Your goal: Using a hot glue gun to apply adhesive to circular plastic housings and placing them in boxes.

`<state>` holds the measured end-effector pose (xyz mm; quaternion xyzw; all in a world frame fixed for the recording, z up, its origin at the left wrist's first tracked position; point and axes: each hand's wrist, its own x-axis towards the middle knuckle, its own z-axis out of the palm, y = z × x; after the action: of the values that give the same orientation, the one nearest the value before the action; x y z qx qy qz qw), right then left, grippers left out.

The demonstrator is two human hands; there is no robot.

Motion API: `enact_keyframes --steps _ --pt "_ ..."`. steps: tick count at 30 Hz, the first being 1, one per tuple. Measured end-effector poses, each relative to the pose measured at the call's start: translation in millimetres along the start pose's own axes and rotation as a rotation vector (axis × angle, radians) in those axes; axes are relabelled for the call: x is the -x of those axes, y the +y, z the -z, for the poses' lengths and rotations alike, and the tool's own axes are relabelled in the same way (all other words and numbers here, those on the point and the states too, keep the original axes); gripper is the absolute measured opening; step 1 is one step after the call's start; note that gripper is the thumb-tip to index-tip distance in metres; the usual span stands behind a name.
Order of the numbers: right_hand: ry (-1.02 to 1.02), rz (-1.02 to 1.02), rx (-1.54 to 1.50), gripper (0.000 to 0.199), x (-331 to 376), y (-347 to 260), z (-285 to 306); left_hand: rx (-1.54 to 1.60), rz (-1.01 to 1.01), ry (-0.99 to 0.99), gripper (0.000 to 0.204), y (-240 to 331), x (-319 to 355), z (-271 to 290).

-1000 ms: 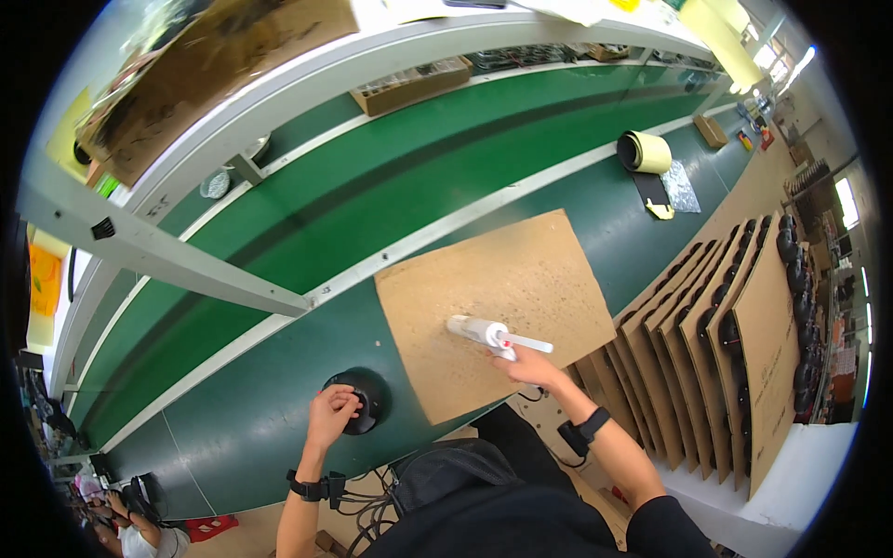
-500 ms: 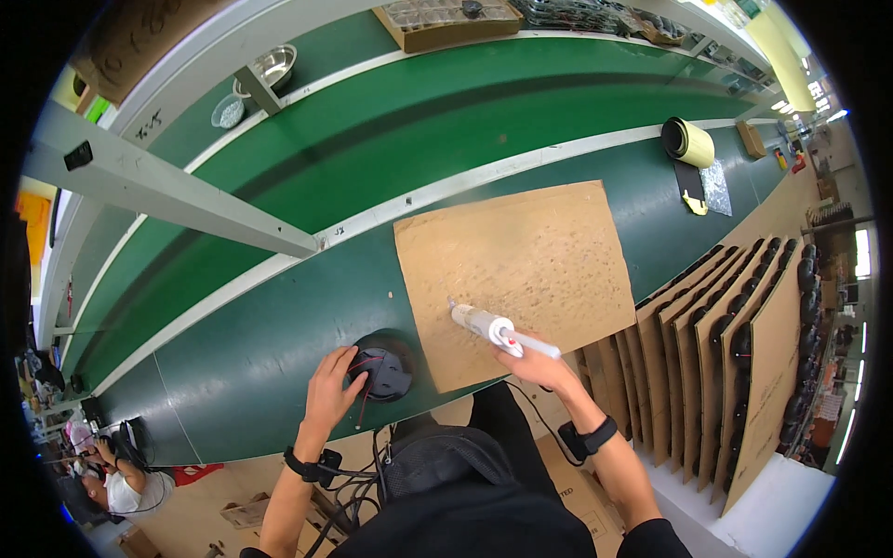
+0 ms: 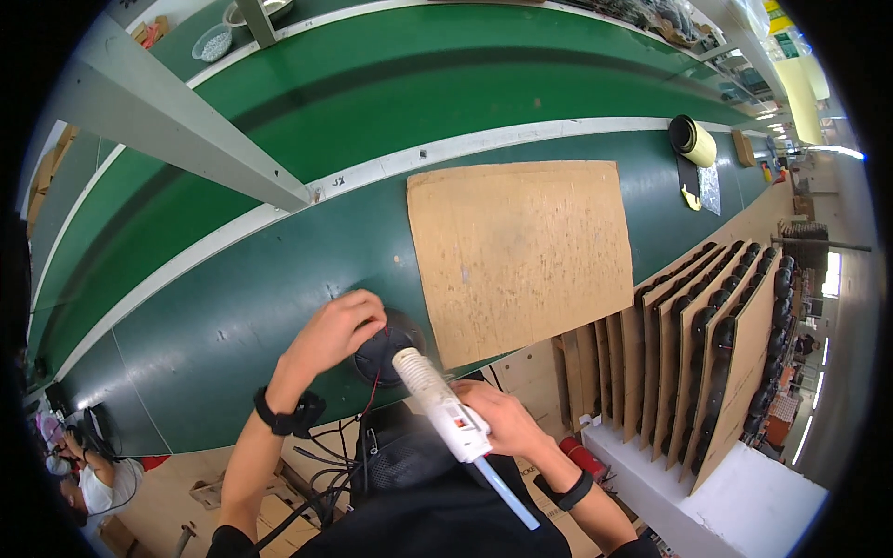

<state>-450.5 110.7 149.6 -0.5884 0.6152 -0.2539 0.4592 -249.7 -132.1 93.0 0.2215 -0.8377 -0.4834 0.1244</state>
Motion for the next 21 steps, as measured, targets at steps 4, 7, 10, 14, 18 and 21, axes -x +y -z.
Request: enact_keyframes --steps 4,7,10,14,18,21 --pt "0.016 -0.03 0.07 0.039 -6.7 -6.1 -21.0 0.057 0.026 -0.088 0.013 -17.4 -19.3 -6.1" --pt "0.04 -0.073 0.14 0.037 -9.2 -6.9 -28.2 0.062 0.111 -0.121 0.015 -18.8 -18.8 -4.4" --pt "0.063 -0.095 0.207 0.037 -12.4 -9.5 -30.6 0.053 0.112 -0.108 0.016 -18.5 -18.0 -5.9" --pt "0.077 -0.1 0.248 0.035 -13.3 -10.9 -34.2 0.051 0.124 -0.108 0.016 -18.4 -17.2 -6.9" --pt "0.087 -0.108 0.261 0.033 -13.6 -10.8 -34.8 0.069 0.147 -0.114 0.016 -18.3 -16.9 -7.0" --pt "0.086 -0.101 0.264 0.033 -14.7 -11.6 -34.5 0.076 0.153 -0.112 0.016 -20.2 -16.7 -8.1"
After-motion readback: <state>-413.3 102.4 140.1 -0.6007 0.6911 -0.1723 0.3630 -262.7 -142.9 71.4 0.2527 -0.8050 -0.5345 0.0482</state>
